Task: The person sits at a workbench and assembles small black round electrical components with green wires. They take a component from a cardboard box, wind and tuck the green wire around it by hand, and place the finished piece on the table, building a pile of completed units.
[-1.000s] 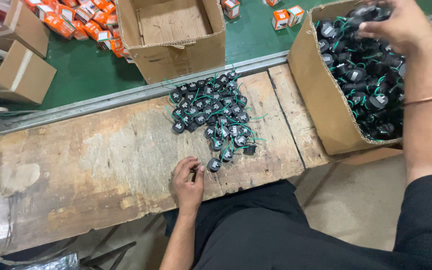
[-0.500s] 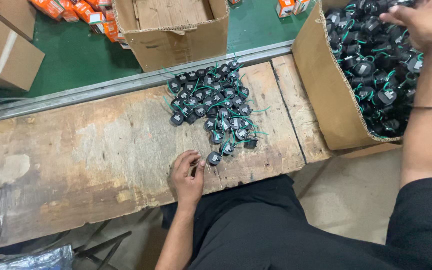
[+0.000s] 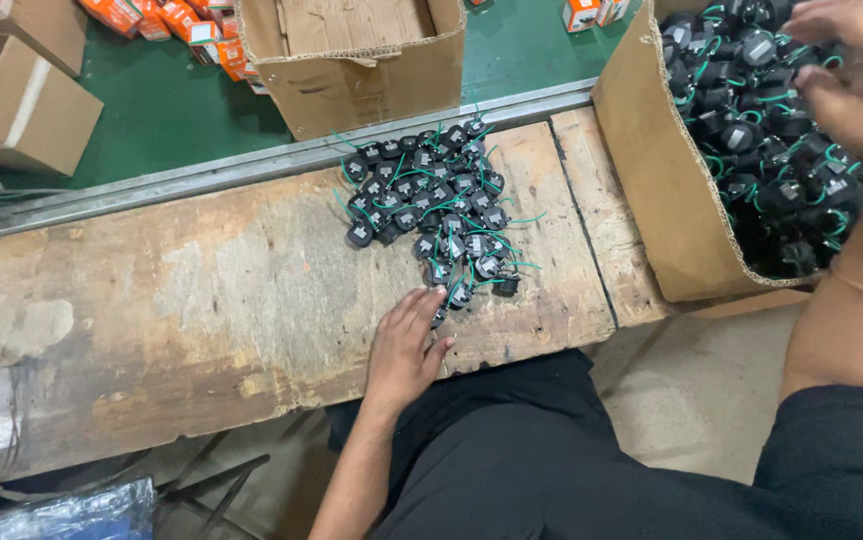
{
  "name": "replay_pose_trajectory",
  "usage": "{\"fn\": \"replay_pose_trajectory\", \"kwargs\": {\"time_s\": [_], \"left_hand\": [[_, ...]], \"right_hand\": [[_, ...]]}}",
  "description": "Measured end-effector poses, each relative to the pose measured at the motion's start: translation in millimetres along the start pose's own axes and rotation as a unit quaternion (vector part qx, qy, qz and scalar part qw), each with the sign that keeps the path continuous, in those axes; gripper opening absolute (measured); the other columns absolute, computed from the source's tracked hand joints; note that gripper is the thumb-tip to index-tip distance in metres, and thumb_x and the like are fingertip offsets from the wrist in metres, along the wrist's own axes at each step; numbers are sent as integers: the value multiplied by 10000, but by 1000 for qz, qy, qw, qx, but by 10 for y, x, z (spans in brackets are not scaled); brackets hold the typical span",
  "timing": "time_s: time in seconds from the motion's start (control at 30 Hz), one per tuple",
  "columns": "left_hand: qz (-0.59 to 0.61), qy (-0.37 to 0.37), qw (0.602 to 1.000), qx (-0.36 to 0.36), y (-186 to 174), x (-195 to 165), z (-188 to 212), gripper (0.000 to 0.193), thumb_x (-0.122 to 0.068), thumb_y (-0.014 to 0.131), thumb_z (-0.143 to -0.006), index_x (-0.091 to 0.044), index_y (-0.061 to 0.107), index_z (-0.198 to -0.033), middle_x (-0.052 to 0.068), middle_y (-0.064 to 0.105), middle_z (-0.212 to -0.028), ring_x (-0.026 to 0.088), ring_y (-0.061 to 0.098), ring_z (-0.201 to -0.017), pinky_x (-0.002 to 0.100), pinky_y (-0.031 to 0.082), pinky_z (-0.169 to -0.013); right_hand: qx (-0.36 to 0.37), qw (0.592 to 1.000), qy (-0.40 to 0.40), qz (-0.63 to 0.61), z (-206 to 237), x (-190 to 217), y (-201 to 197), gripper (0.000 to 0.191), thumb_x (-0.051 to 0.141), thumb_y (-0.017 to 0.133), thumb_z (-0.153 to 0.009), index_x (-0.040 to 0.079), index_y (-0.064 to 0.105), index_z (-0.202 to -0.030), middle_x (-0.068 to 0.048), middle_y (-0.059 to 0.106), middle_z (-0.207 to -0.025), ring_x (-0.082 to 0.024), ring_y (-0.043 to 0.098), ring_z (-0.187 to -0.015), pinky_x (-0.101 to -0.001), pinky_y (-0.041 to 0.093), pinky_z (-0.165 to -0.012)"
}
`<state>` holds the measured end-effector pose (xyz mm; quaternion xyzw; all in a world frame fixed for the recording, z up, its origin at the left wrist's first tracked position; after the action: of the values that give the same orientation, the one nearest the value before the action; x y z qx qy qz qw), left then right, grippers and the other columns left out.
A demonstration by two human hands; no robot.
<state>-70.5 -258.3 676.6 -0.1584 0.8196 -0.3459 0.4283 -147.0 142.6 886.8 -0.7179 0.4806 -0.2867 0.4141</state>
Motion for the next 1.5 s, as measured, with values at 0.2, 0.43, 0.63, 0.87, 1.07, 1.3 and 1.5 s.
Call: {"fn": "replay_pose_trajectory", "kwargs": {"time_s": [0.2, 0.43, 0.63, 0.87, 1.07, 1.3, 1.5], "left_hand": [[88, -73, 990, -78, 73, 278, 148, 386, -84, 837, -807, -74, 711, -1172, 92, 752, -1098, 281, 704, -1060, 397, 551, -926], [429, -147, 867, -204, 17, 381, 370, 262, -23, 831, -781, -35, 727, -1021, 62, 720, -1076, 233, 694, -986, 366, 590, -894], [149, -34, 979, -135, -45, -255, 23, 393, -10, 857, -691, -3, 736, -1064, 102, 714, -944, 272, 637, -834, 364, 516, -740], [165, 65, 968, -180, -164, -356, 61, 172, 20, 767, -852, -37, 729, -1010, 96, 749, -1002, 260, 713, -957, 368, 570, -852], [263, 0, 955, -136, 67, -55, 331, 221, -7, 824, -809, -48, 671, -964, 108, 725, -1044, 254, 695, -1004, 356, 557, -913], [407, -71, 900, -139, 189, 176, 375, 320, -32, 866, -769, -29, 611, -962, 95, 654, -1010, 191, 641, -950, 330, 533, -860], [91, -19, 987, -135, -324, 281, -214, 259, 19, 740, -858, -48, 753, -1108, 99, 737, -1173, 233, 689, -1085, 332, 553, -934]], "right_hand": [[98, 928, -85, -349, 427, 1140, 264, 374, -32, 718, -723, 36, 684, -1090, -118, 705, -1229, -187, 760, -923, -307, 584, -823], [201, 756, 55, -621, 1062, 2320, 1619, 587, 49, 714, -875, 39, 483, -1414, -130, 689, -1231, -237, 728, -1032, -332, 661, -837], [152, 801, -16, -579, 1242, 2702, 2343, 518, 65, 764, -864, 27, 521, -1320, -140, 672, -1130, -193, 695, -1009, -336, 569, -816], [239, 771, 61, -588, 1376, 2571, 2564, 483, 115, 831, -782, -9, 646, -1211, -108, 676, -934, -167, 626, -781, -327, 530, -659], [153, 789, 124, -582, 1381, 2673, 2355, 439, 105, 771, -805, 4, 645, -1213, -110, 708, -1004, -237, 716, -891, -361, 578, -770], [105, 829, -40, -548, 1231, 2888, 2103, 415, 126, 839, -761, 6, 660, -1116, -154, 728, -1073, -347, 716, -1019, -429, 550, -904], [103, 798, -76, -589, 1024, 2944, 2013, 365, 114, 800, -787, 45, 646, -1110, -121, 728, -1131, -325, 713, -1113, -418, 545, -996]]}}
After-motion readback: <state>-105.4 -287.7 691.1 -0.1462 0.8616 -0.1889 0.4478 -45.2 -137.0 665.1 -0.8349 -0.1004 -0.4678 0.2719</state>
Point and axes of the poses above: each hand's wrist, its own z-axis away from the middle knuckle, its own y-axis out of the palm, x = y × z, the point moved 7 cm from there along -z, towards the middle knuckle
